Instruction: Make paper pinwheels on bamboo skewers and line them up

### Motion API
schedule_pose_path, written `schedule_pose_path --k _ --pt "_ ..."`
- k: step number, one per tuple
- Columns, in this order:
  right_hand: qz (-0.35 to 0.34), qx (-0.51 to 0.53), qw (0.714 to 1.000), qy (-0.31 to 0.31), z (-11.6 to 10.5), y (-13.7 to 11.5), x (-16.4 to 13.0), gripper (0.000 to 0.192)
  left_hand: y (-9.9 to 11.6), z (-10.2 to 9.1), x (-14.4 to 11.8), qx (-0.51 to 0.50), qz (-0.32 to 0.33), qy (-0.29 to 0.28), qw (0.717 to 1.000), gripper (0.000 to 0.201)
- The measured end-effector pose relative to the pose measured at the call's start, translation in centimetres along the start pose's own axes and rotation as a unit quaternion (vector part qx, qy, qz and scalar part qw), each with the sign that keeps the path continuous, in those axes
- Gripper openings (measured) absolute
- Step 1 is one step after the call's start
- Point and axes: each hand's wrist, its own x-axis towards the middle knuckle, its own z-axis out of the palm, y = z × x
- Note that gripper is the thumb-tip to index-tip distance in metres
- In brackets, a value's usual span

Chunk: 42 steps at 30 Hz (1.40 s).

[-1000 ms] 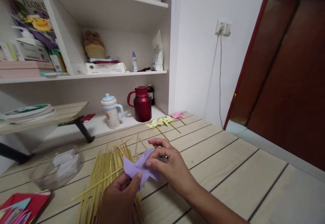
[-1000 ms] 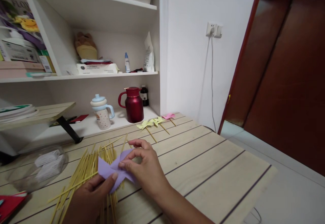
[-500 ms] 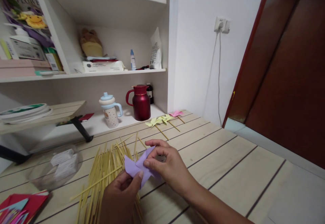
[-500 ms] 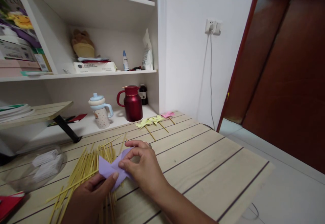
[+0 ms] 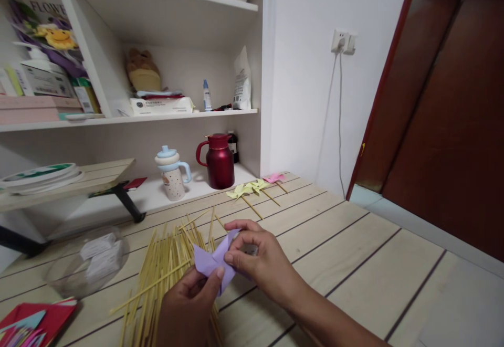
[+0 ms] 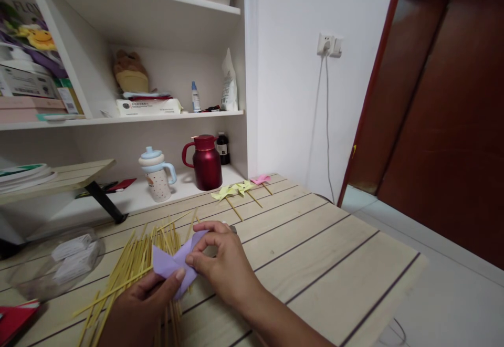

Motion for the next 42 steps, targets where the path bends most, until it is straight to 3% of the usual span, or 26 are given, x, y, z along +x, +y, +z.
schedule_pose_path --k 7,16,25,29,42 --pt "-0.005 0.003 1.000 0.022 0.1 -0.2 0.2 0.015 0.4 0.2 -0.1 0.002 -0.004 0.031 1.000 0.035" --pt "0.024 0.004 0.998 0.060 0.2 -0.3 0.3 0.013 0.1 0.3 -0.2 -0.008 0.000 0.005 1.000 0.039" --pt "0.019 0.013 0.999 0.029 0.1 -0.4 0.1 0.015 -0.1 0.2 -0.2 -0.059 -0.008 -0.018 0.998 0.041" --pt "0.018 0.008 1.000 0.019 -0.1 -0.4 0.1 0.015 0.1 0.3 -0.2 -0.045 -0.019 0.004 0.999 0.040" --pt "0.008 0.008 1.000 0.014 -0.1 -0.4 0.2 0.014 0.9 0.8 -0.6 -0.094 -0.039 0.002 0.995 0.029"
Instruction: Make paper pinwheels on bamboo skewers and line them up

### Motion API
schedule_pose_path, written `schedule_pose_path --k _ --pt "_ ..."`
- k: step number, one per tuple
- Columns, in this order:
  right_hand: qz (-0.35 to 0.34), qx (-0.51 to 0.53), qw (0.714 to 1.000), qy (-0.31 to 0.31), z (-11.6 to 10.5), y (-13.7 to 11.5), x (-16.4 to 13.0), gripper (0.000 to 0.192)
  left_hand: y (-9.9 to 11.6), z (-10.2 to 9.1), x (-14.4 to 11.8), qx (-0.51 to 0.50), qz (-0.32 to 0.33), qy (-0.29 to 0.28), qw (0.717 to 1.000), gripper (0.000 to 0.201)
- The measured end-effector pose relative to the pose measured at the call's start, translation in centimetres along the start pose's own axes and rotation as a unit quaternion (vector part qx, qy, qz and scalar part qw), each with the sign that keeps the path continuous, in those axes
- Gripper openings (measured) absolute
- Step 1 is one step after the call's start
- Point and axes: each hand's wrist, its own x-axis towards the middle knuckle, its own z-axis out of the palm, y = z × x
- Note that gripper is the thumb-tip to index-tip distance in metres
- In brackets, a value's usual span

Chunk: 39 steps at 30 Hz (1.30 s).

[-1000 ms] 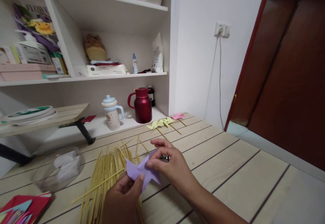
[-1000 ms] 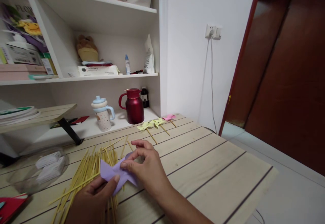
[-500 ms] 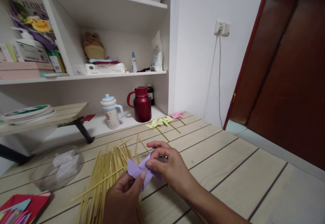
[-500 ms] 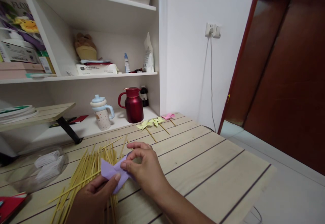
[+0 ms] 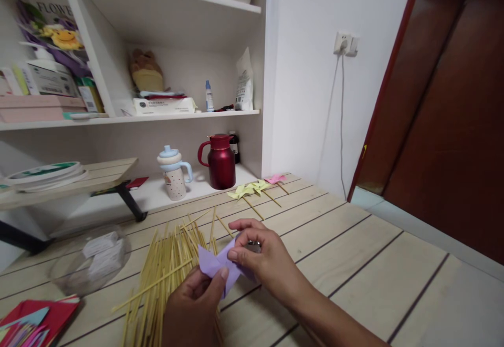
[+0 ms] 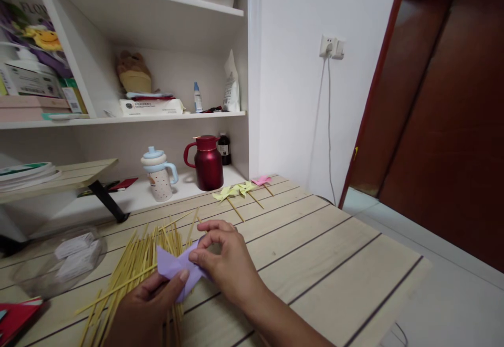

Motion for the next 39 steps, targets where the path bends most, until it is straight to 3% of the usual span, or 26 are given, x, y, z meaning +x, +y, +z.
schedule_pose_path --k 7,12,17,23,28,31,36,39 --pt "-0.013 -0.003 1.000 0.011 0.3 0.2 -0.1 0.016 -0.4 -0.3 0.4 0.048 0.008 0.016 0.999 0.035" --pt "-0.042 -0.002 0.998 0.042 0.0 -0.2 0.1 0.006 -0.9 -1.3 0.8 0.091 0.043 0.025 0.995 0.032" --pt "-0.075 0.038 0.989 0.119 -0.6 0.0 0.6 0.023 -0.2 -1.4 0.6 0.078 0.055 0.039 0.995 0.031" --pt "-0.024 0.139 0.965 0.223 -1.6 0.9 1.5 0.031 -0.5 -2.3 1.5 0.104 0.202 0.131 0.965 0.032" --pt "-0.001 0.219 0.943 0.250 -2.4 1.3 2.3 0.030 -0.5 -3.2 2.8 -0.027 0.094 0.061 0.993 0.028" --pt "0.019 0.262 0.929 0.261 -2.7 1.6 2.5 0.030 0.4 -3.8 3.1 -0.101 0.099 0.043 0.989 0.028" --pt "0.022 0.307 0.911 0.276 -3.0 1.4 2.7 0.030 2.5 -4.7 1.7 -0.094 0.098 0.055 0.989 0.033" --pt "0.017 0.291 0.914 0.280 -3.2 1.1 2.8 0.032 3.5 -4.9 0.7 -0.084 0.073 0.060 0.992 0.030"
